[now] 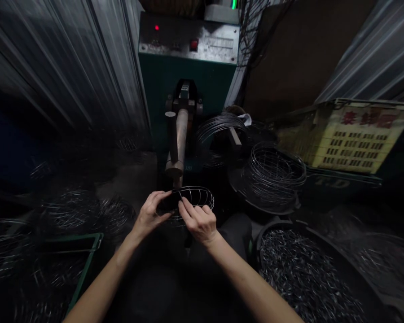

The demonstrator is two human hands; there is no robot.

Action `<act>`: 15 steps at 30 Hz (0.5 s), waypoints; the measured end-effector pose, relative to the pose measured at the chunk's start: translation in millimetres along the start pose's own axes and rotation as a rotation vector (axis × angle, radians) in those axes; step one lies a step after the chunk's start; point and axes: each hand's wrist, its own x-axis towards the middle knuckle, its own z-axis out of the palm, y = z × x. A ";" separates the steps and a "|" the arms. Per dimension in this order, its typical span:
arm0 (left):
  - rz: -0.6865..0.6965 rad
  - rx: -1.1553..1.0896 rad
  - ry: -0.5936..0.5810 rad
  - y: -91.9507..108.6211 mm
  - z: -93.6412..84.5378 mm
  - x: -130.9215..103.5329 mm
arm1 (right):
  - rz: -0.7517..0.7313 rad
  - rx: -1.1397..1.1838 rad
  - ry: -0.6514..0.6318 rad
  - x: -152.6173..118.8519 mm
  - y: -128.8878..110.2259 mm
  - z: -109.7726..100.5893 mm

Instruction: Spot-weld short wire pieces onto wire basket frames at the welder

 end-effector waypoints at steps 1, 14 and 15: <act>0.006 0.003 0.000 -1.6 -0.4 1.1 | -0.001 -0.003 0.004 0.9 -0.1 1.3; 0.070 0.086 0.015 -23.2 2.9 6.0 | -0.022 -0.024 0.007 2.5 -2.3 18.1; 0.069 0.090 0.009 -23.4 2.9 6.5 | -0.013 -0.018 0.002 1.6 -2.6 19.3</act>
